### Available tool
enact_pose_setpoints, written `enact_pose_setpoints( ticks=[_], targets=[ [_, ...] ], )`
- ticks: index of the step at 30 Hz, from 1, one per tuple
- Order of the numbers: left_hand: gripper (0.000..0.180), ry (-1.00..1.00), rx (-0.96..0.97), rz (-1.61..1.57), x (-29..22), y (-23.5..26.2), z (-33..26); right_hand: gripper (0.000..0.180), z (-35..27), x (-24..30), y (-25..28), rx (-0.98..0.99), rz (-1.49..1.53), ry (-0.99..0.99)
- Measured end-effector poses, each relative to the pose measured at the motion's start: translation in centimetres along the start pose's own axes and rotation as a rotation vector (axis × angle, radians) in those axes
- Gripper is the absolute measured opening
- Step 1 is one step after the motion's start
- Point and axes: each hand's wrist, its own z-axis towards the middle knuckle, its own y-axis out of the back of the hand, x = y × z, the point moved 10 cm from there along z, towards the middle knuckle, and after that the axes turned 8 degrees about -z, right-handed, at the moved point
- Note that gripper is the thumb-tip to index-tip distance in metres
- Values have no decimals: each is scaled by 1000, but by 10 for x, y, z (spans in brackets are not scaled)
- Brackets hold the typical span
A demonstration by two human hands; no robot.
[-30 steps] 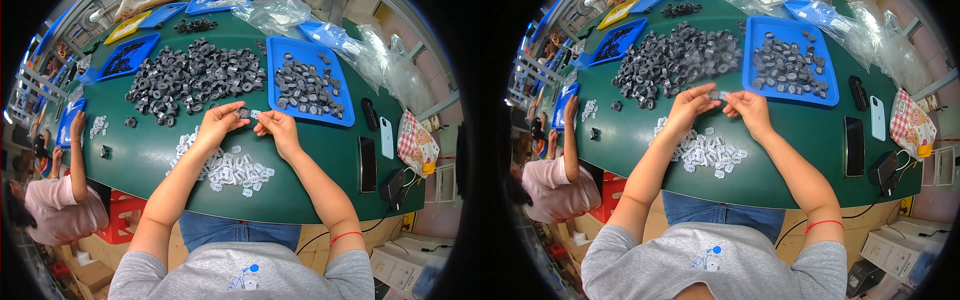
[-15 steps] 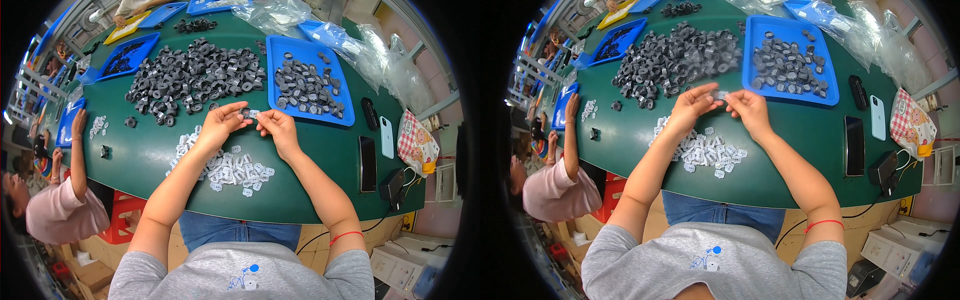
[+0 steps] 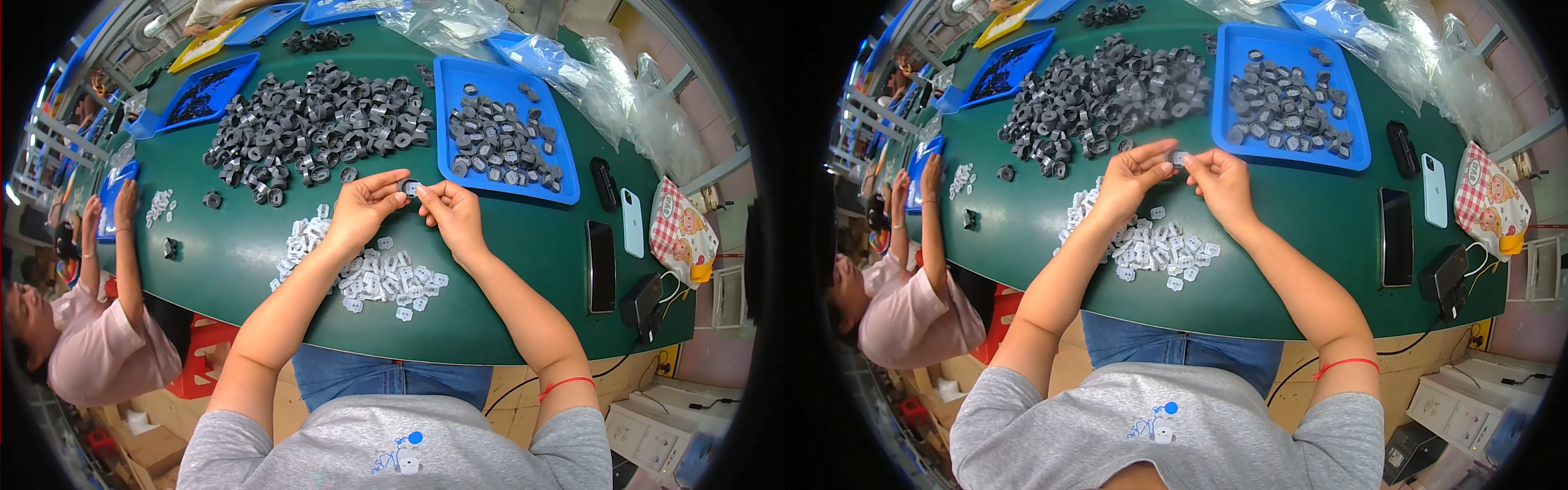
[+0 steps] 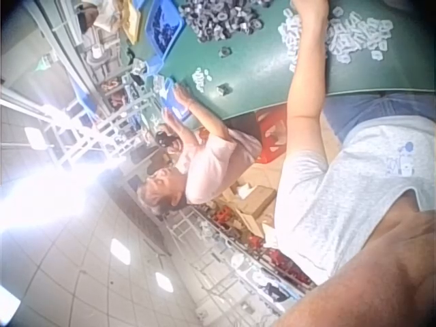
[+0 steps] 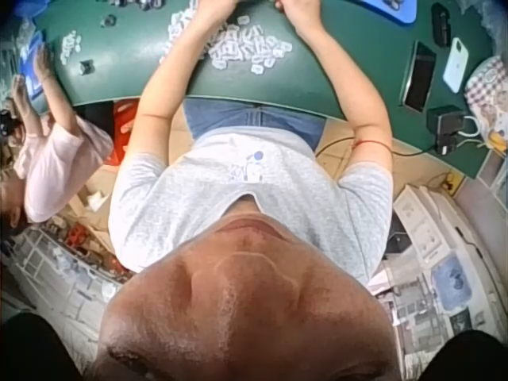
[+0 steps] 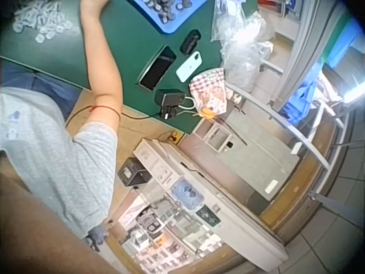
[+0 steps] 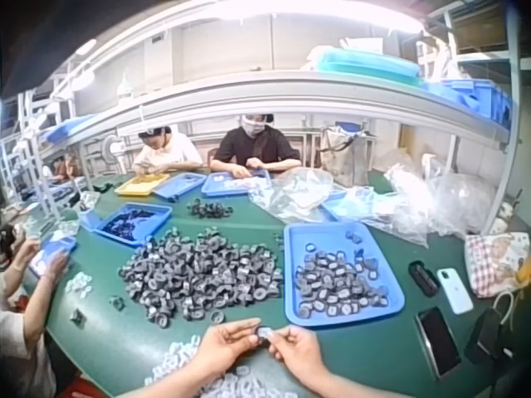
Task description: The person assembles plastic parts by fitting small white inserts into gray plastic casings by hand.
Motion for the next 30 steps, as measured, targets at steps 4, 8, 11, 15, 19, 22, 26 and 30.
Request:
enact_pose_setpoints(
  ticks=[4,8,11,15,19,22,26,30],
  targets=[
    [38,-13,0,-11,-1,-2,-2,16,-2,0,-2,10,35,-9],
    [35,-63,-8,-33,-3,-3,-3,15,-2,-5,-7,72,163,-68],
    [35,-86,-2,-22,-7,-4,-5,16,-2,-4,-7,61,181,-74],
    [35,-91,15,0,-8,-7,-5,17,-1,-7,-6,92,173,-85],
    [35,-69,40,21,-6,-8,-4,23,0,-5,-8,140,210,-136],
    [36,-63,55,34,-4,-8,-4,30,-3,-3,-18,268,252,-160],
    [35,-64,59,45,-3,-10,-4,34,-2,-5,-16,281,240,-177],
    [35,-68,58,39,-4,-11,-5,31,-2,-8,-17,287,268,-205]
  ],
)
